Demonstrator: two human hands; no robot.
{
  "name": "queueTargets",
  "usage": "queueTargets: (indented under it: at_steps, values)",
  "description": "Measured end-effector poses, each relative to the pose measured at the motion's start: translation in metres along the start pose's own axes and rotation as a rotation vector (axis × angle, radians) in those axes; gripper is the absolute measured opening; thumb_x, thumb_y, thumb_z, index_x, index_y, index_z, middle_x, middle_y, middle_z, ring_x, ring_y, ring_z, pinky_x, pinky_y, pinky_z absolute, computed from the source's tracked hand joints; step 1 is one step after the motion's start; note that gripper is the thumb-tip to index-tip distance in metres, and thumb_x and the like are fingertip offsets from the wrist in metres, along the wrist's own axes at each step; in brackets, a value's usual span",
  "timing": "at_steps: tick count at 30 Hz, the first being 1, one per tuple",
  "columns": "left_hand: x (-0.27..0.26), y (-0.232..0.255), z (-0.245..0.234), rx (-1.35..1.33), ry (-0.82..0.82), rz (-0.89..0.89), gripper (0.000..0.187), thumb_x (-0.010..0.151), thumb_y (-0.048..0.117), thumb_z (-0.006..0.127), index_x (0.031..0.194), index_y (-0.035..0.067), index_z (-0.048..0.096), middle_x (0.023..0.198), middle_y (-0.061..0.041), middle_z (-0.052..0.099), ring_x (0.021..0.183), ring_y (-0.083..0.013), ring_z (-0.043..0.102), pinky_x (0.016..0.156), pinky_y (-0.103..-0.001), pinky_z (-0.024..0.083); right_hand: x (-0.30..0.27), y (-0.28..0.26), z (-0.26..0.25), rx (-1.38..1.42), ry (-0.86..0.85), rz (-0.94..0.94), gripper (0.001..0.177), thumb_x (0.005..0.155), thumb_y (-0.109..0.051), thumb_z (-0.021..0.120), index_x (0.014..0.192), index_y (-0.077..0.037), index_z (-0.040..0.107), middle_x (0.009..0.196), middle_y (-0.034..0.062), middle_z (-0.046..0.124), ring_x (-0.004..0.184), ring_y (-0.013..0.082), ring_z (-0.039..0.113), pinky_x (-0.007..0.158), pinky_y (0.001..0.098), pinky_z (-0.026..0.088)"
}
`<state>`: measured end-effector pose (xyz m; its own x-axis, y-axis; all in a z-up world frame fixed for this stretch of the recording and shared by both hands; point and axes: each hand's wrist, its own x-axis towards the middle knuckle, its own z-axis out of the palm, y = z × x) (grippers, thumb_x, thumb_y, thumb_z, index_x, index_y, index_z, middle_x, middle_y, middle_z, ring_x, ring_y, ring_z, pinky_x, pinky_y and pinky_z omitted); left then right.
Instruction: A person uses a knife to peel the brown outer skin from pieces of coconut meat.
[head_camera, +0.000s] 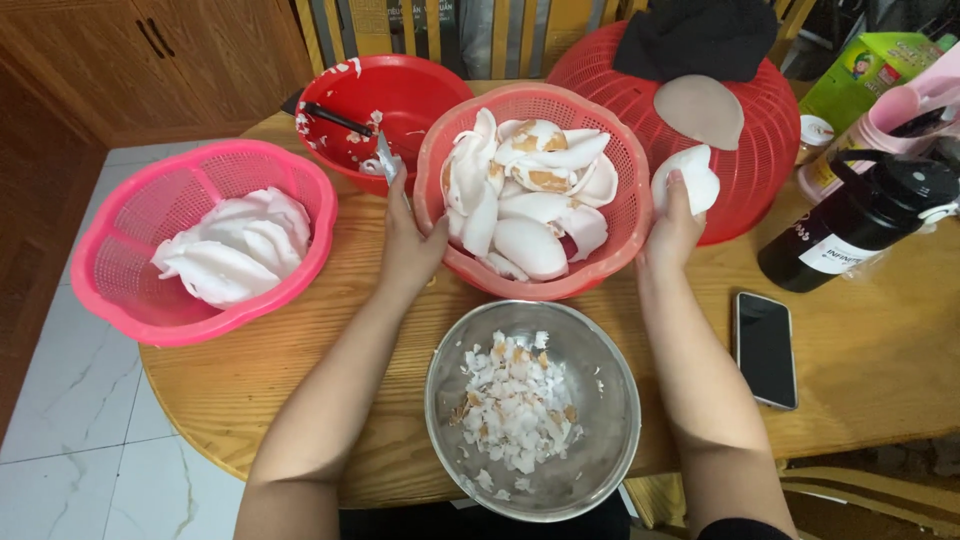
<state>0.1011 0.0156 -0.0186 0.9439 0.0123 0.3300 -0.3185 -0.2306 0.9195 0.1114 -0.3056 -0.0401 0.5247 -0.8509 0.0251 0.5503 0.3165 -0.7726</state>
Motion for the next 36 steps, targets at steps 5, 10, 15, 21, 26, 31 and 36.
queueTargets:
  at_steps: [5,10,15,21,26,31,36]
  values:
    - [0.010,-0.014,-0.005,0.020,-0.011,-0.013,0.088,0.087,0.009,0.069,0.161,0.014,0.021,0.160,-0.031,0.024,0.152,-0.0458,0.019,0.124,-0.055,0.021,0.005,0.009,0.001,-0.004,-0.005,0.006,0.045,0.083,-0.020,0.088,0.119,-0.005,0.067,0.096,0.0100,0.073,0.090,0.0182,0.074,0.080,0.0367,0.064]
    - [0.007,0.007,-0.011,0.023,-0.025,-0.032,0.088,0.089,0.007,0.066,0.162,0.015,0.018,0.159,-0.035,0.024,0.150,-0.0503,0.022,0.122,-0.057,0.024,-0.008,0.000,0.010,0.005,-0.016,0.018,0.040,0.084,-0.019,0.086,0.116,-0.004,0.067,0.096,0.0092,0.073,0.091,0.0172,0.073,0.081,0.0332,0.063]
    - [0.002,0.020,-0.015,0.018,-0.027,-0.070,0.088,0.089,0.008,0.065,0.162,0.019,0.018,0.158,-0.034,0.025,0.149,-0.0505,0.024,0.122,-0.058,0.026,-0.011,0.000,0.009,0.002,-0.014,0.033,0.042,0.083,-0.020,0.087,0.116,-0.005,0.067,0.096,0.0090,0.073,0.091,0.0175,0.074,0.081,0.0338,0.064]
    - [0.000,0.019,-0.023,0.191,-0.030,0.028,0.088,0.093,0.022,0.071,0.161,0.011,0.016,0.150,-0.039,0.037,0.139,-0.0538,0.042,0.115,-0.059,0.037,-0.012,-0.001,0.011,0.059,-0.012,0.045,0.042,0.082,-0.017,0.087,0.116,-0.004,0.065,0.093,0.0110,0.073,0.085,0.0207,0.074,0.075,0.0358,0.065]
    - [0.037,0.006,-0.034,0.291,0.159,-0.012,0.084,0.099,0.019,0.065,0.161,0.016,0.009,0.124,-0.034,0.063,0.113,-0.0469,0.067,0.095,-0.056,0.054,0.006,0.012,0.002,0.103,-0.025,0.072,0.041,0.084,-0.016,0.086,0.116,-0.002,0.064,0.093,0.0124,0.072,0.083,0.0229,0.075,0.073,0.0365,0.065]
    - [0.106,-0.002,-0.050,0.463,0.193,-0.129,0.096,0.091,0.022,0.073,0.160,0.014,0.007,0.128,-0.025,0.068,0.119,-0.0380,0.068,0.099,-0.051,0.055,-0.009,-0.001,0.003,0.182,-0.008,0.104,0.039,0.084,-0.014,0.085,0.116,-0.002,0.064,0.094,0.0145,0.075,0.083,0.0255,0.078,0.072,0.0382,0.067]
    - [0.128,-0.027,-0.030,0.745,0.172,-0.362,0.091,0.095,0.017,0.058,0.162,0.014,-0.004,0.124,-0.024,0.060,0.112,-0.0416,0.068,0.092,-0.048,0.057,-0.001,0.004,-0.006,0.159,-0.034,0.075,0.035,0.086,-0.011,0.085,0.114,-0.004,0.064,0.093,0.0129,0.074,0.083,0.0239,0.078,0.077,0.0377,0.066]
